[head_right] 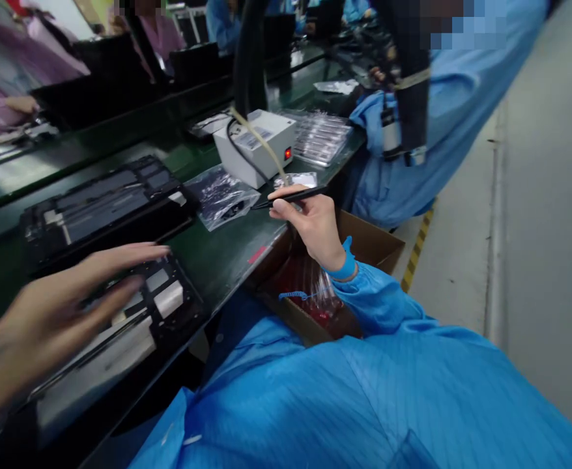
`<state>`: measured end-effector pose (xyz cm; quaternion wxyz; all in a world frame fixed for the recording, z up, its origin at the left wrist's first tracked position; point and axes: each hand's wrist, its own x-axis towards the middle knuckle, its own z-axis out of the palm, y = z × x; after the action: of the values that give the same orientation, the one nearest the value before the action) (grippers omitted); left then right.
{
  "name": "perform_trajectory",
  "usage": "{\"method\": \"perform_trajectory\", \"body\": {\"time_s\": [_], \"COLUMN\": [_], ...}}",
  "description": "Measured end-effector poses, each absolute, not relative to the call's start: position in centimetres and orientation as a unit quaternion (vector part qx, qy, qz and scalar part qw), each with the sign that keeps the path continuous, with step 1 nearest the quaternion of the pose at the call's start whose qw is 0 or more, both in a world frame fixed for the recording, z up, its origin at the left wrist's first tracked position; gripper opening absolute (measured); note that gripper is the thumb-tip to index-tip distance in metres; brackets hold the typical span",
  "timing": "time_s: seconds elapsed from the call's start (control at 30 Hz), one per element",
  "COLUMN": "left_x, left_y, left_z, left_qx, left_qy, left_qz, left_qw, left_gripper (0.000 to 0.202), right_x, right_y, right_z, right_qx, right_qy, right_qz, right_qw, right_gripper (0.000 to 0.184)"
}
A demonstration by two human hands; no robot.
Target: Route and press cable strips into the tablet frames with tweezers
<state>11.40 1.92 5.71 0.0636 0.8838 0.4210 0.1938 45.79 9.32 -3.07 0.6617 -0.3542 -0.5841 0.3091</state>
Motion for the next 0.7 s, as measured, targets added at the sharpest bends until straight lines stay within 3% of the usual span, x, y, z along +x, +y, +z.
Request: {"method": "perform_trajectory", "body": {"time_s": [0.07,0.17,0.27,0.33,0.4,0.47,0.7], "left_x": [18.0,27.7,36.6,41.7,45.7,48.3,44.6], "left_y": [5.8,11.4,14.6,15.0,14.6,13.8,10.7], "left_z": [4.9,3.3,1.5,0.6,0.1,0.1,1.9], "left_qx": [0.943,0.980,0.965,0.901,0.796,0.698,0.603], "left_qy": [0.286,0.158,0.129,0.156,0.190,0.214,0.227], "left_qz": [0.130,0.078,0.130,0.176,0.186,0.185,0.212], "left_qw": [0.112,0.088,0.188,0.363,0.543,0.658,0.735], "left_gripper": [0.039,0.042,0.048,0.061,0.068,0.069,0.074], "right_x": [48.3,52.4,56.2,58.3,60.0,61.3,61.5], "right_y": [7.5,5.3,4.7,5.2,6.1,7.2,9.4], "right_z": [-2.8,-3.2,-4.5,-5.5,-6.3,-7.1,-7.1], "right_qx": [-0.353,-0.395,-0.450,-0.444,-0.384,-0.317,-0.176], "right_qy": [-0.578,-0.591,-0.526,-0.427,-0.320,-0.249,-0.075], "right_qz": [0.266,0.079,-0.072,-0.027,0.116,0.247,0.427], "right_qw": [0.686,0.699,0.718,0.787,0.858,0.881,0.884], "right_gripper": [0.015,0.010,0.010,0.011,0.015,0.019,0.014]}}
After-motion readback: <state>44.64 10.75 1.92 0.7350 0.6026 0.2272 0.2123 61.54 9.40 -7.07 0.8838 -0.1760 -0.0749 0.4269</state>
